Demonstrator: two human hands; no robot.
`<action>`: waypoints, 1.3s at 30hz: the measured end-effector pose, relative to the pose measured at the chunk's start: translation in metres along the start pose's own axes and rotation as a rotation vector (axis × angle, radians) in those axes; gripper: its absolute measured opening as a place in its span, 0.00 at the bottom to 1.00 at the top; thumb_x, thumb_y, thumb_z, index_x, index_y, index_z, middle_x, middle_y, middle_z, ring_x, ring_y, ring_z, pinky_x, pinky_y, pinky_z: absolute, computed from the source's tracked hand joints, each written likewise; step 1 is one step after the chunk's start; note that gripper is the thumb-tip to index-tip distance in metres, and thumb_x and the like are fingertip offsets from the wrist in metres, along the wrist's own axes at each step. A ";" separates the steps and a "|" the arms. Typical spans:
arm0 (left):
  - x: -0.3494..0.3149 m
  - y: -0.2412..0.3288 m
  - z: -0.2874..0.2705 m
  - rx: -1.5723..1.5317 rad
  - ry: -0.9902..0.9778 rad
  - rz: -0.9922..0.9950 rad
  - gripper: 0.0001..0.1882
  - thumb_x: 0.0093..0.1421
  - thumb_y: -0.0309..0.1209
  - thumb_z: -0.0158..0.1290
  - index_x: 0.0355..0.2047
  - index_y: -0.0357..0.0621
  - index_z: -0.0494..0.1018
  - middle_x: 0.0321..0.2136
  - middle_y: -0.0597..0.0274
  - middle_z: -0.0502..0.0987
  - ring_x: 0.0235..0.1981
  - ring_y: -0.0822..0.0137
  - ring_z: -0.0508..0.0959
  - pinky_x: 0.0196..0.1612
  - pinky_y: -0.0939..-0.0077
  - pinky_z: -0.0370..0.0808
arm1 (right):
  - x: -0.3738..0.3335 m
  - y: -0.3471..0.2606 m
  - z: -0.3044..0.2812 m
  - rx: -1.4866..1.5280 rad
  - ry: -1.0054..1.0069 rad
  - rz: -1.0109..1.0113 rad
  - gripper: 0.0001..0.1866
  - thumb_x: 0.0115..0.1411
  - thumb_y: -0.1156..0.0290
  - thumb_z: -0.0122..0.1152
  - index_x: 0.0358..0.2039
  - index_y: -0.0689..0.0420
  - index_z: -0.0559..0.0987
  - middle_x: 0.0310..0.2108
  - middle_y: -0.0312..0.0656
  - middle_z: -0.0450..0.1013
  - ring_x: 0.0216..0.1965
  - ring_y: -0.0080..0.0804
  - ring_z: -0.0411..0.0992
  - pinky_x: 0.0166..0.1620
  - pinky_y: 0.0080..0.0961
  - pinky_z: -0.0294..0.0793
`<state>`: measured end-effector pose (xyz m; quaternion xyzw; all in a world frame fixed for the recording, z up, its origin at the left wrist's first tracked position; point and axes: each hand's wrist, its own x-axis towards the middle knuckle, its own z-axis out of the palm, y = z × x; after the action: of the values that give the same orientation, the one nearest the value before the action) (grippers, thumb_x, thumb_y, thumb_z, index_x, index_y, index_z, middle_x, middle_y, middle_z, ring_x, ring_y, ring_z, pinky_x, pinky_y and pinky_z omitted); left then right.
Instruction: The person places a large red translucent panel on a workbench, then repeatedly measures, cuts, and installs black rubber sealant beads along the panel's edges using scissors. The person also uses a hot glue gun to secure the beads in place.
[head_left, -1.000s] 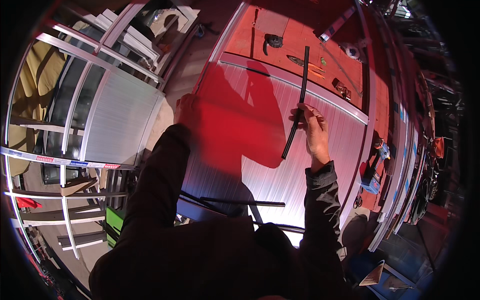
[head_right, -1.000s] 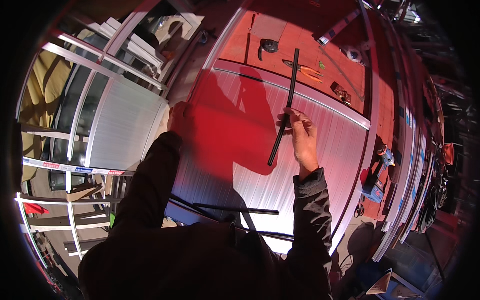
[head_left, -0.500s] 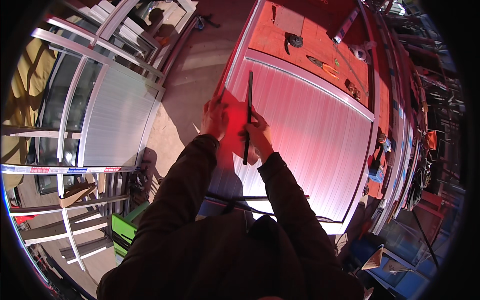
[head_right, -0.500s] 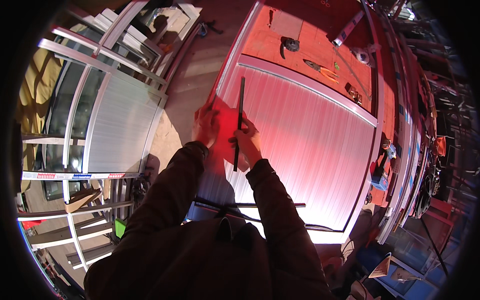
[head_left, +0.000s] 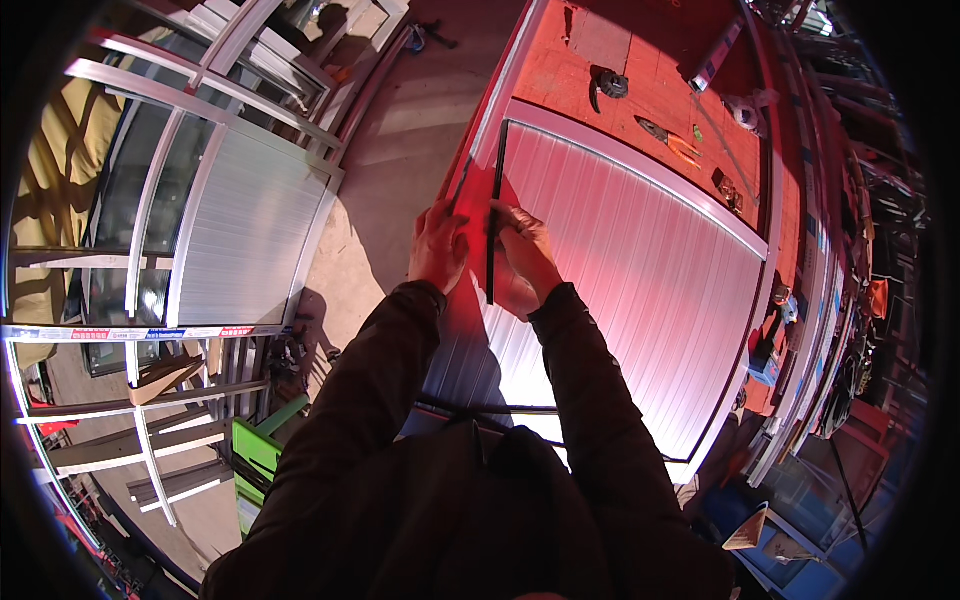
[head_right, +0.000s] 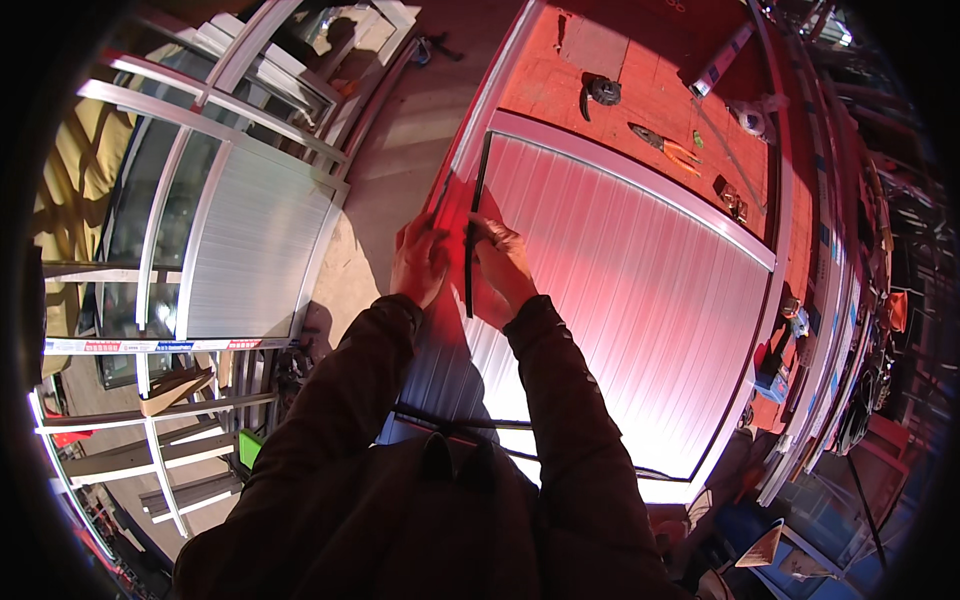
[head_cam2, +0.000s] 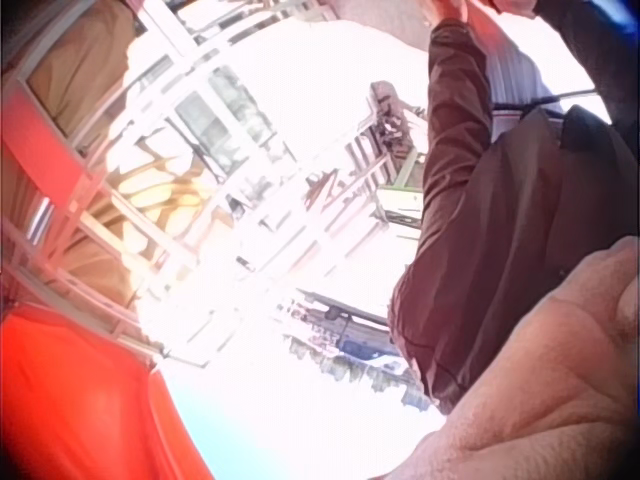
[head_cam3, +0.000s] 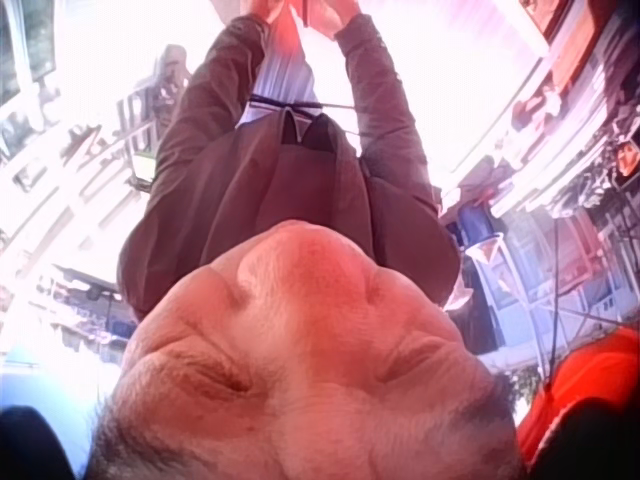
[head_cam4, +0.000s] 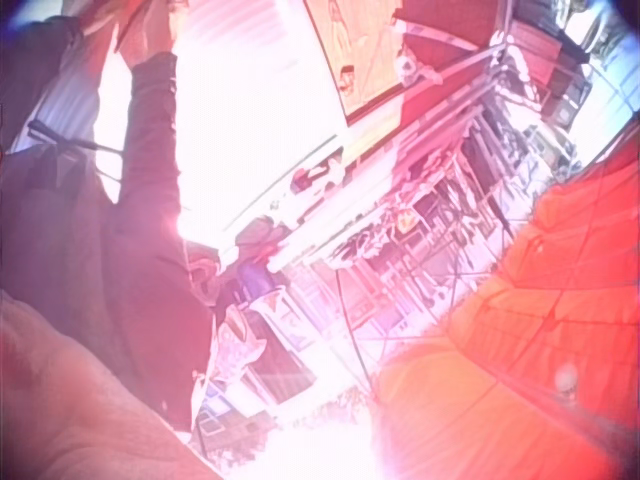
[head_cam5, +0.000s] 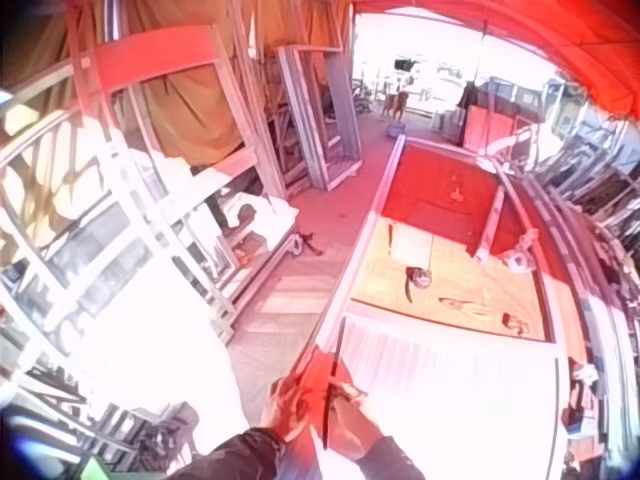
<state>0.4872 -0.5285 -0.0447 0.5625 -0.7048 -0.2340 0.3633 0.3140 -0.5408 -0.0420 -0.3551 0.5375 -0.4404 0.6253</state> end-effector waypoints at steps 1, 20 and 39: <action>0.000 0.000 0.000 0.005 -0.002 -0.004 0.15 0.53 0.22 0.55 0.43 0.45 0.77 0.57 0.52 0.70 0.57 0.44 0.67 0.58 0.55 0.70 | 0.002 0.001 -0.002 -0.030 -0.008 0.000 0.24 0.62 0.78 0.48 0.59 0.56 0.75 0.35 0.34 0.78 0.32 0.19 0.72 0.35 0.20 0.73; 0.003 0.010 -0.003 0.008 -0.006 -0.012 0.15 0.53 0.21 0.55 0.42 0.43 0.75 0.57 0.51 0.70 0.57 0.42 0.68 0.57 0.54 0.70 | 0.084 -0.033 -0.010 -1.035 0.265 -0.457 0.18 0.57 0.64 0.59 0.46 0.55 0.78 0.30 0.45 0.76 0.37 0.43 0.75 0.42 0.42 0.71; 0.002 0.002 -0.001 0.025 -0.057 -0.076 0.15 0.54 0.24 0.56 0.44 0.48 0.75 0.59 0.50 0.69 0.58 0.41 0.67 0.59 0.53 0.68 | 0.136 -0.029 0.010 -1.283 0.452 -0.433 0.15 0.53 0.64 0.59 0.41 0.54 0.76 0.34 0.42 0.78 0.43 0.45 0.74 0.47 0.45 0.65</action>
<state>0.4866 -0.5303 -0.0421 0.5864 -0.6959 -0.2549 0.3270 0.3234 -0.6781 -0.0625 -0.6518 0.7245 -0.2146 0.0651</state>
